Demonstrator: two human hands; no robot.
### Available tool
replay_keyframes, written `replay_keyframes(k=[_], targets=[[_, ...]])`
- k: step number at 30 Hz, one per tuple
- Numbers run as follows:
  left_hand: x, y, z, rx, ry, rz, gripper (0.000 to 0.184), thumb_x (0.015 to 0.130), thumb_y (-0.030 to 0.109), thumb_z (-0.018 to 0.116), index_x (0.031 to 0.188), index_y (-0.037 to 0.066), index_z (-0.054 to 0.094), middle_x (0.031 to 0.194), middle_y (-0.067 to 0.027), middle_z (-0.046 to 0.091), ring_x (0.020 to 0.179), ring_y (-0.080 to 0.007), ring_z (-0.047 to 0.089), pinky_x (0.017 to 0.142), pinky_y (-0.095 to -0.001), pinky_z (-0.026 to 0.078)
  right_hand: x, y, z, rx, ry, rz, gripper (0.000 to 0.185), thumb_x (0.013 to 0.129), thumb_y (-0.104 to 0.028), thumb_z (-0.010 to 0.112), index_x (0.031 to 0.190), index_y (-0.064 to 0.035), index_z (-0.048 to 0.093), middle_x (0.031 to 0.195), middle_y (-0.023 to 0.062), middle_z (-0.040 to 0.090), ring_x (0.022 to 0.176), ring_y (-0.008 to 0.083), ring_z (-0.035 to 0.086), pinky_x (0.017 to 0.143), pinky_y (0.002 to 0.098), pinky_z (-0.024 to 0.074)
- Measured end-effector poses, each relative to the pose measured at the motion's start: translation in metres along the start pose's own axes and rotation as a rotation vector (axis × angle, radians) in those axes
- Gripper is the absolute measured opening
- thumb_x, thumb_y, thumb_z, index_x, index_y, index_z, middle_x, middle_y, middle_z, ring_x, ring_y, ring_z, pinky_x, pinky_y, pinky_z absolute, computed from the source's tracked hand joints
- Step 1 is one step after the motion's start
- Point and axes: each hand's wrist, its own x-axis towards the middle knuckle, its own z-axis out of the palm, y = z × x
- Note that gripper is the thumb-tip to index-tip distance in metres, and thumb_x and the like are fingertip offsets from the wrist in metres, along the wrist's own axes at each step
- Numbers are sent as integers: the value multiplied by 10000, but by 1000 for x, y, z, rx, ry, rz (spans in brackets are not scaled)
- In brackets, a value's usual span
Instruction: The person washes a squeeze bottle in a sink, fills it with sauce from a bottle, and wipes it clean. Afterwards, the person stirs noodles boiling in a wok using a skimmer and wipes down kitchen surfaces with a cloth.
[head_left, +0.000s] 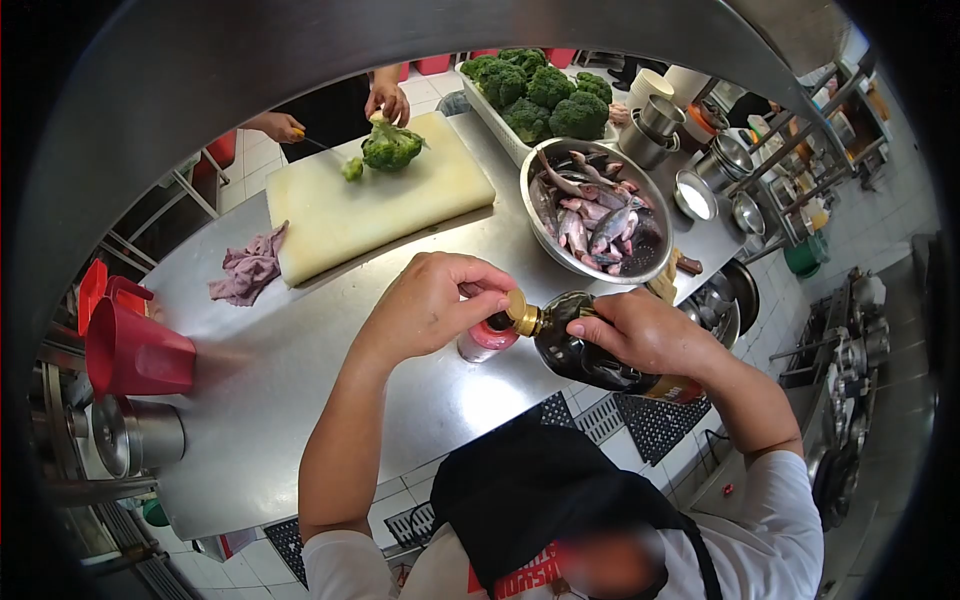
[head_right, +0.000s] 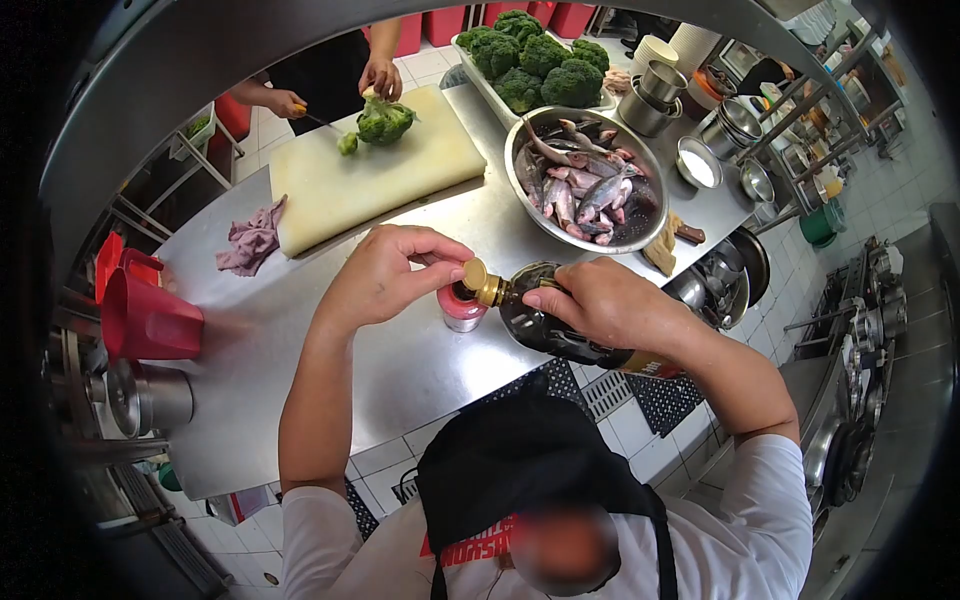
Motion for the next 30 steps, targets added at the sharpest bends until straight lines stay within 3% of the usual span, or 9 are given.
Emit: replay_keyframes(k=[30], targets=[[1, -3, 1, -26, -12, 5, 205, 845, 75, 695, 1026, -20, 711, 914, -102, 720, 837, -143, 668, 808, -285, 529, 0, -7, -5, -17, -53, 56, 609, 968, -513, 497, 759, 44, 626, 668, 248, 595, 676, 431, 602, 659, 492, 461]])
